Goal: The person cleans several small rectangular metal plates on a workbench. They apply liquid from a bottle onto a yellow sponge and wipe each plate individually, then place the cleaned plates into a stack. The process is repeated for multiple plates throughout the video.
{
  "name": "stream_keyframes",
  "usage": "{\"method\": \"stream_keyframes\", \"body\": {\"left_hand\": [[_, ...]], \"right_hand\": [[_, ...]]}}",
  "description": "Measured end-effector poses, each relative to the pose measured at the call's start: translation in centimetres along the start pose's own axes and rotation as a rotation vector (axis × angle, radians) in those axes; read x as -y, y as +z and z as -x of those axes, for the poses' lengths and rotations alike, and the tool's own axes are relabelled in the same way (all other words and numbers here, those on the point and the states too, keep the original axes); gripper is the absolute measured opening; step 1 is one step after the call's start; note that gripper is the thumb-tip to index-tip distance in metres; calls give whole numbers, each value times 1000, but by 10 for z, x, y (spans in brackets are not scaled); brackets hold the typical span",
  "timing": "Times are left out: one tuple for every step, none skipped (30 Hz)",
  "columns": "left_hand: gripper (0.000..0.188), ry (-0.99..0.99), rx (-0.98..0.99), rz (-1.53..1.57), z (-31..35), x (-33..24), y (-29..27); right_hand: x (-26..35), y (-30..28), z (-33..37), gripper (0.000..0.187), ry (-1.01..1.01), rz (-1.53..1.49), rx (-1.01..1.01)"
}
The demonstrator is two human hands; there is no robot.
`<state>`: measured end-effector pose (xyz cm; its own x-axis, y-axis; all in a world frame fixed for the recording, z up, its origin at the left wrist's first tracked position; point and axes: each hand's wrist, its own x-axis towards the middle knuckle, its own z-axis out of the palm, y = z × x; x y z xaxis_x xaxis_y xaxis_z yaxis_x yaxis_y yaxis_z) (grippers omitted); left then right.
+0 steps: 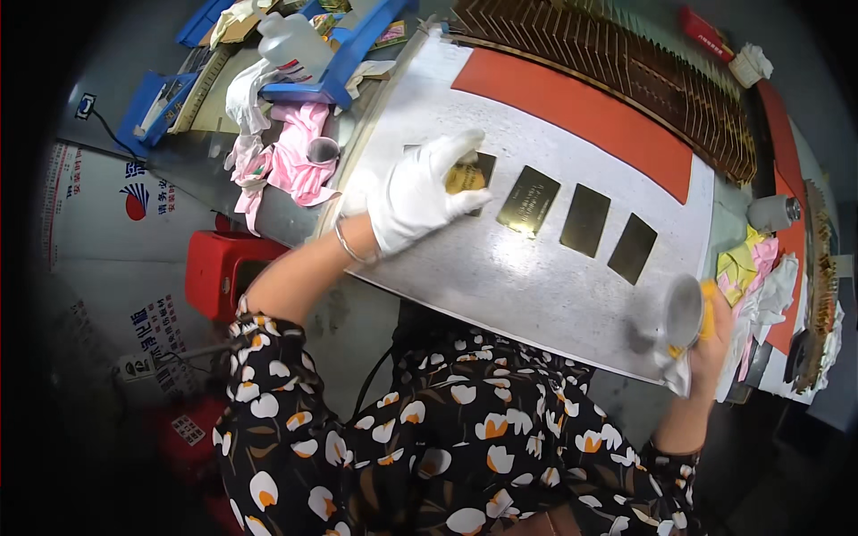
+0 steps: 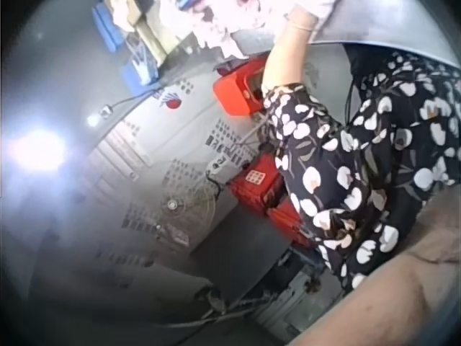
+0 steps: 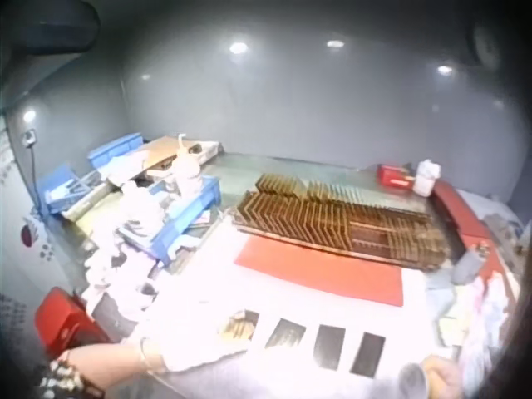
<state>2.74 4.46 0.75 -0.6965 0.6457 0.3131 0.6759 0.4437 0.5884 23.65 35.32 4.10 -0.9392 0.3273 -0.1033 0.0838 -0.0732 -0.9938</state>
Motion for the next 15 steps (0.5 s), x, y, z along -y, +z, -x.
{"method": "stream_keyframes", "body": {"left_hand": [[62, -272, 33, 409, 11, -19, 3], [65, -411, 221, 419, 13, -50, -6], [68, -241, 225, 587, 26, -52, 7], [79, -17, 104, 474, 40, -53, 14], [86, -99, 104, 465, 42, -59, 16], [89, -153, 86, 435, 45, -57, 15], [92, -208, 65, 406, 49, -55, 12], [91, -226, 29, 366, 53, -48, 10], [85, -275, 18, 423, 59, -44, 6], [84, -389, 42, 524, 64, -41, 0], [82, -414, 44, 556, 72, -33, -1], [80, -437, 47, 588, 80, -26, -1], [74, -461, 38, 480, 82, -29, -13], [73, -411, -85, 536, 87, -22, -12], [68, -404, -92, 598, 91, -19, -18]], "right_hand": [[-13, 25, -13, 20, -13, -43, 78], [-26, 47, -26, 23, -22, -86, 137], [-29, 83, -33, 23, -1, -83, 223], [-30, 117, -37, 24, 23, -86, 322], [-29, 143, -41, 23, 37, -130, 338], [-30, 163, -43, 22, 53, -181, 363], [-31, 175, -47, 21, 46, -161, 400], [-33, 184, -50, 21, 39, -140, 434], [-35, 191, -50, 21, -32, -37, 472], [-42, 201, -54, 17, -251, 158, 466], [-44, 205, -54, 15, -434, 340, 468], [-44, 212, -55, 14, -617, 523, 465], [-45, 222, -59, 19, -652, 467, 492], [-37, 229, -59, 22, -544, 443, 546], [-38, 241, -56, 23, -434, 280, 561]]}}
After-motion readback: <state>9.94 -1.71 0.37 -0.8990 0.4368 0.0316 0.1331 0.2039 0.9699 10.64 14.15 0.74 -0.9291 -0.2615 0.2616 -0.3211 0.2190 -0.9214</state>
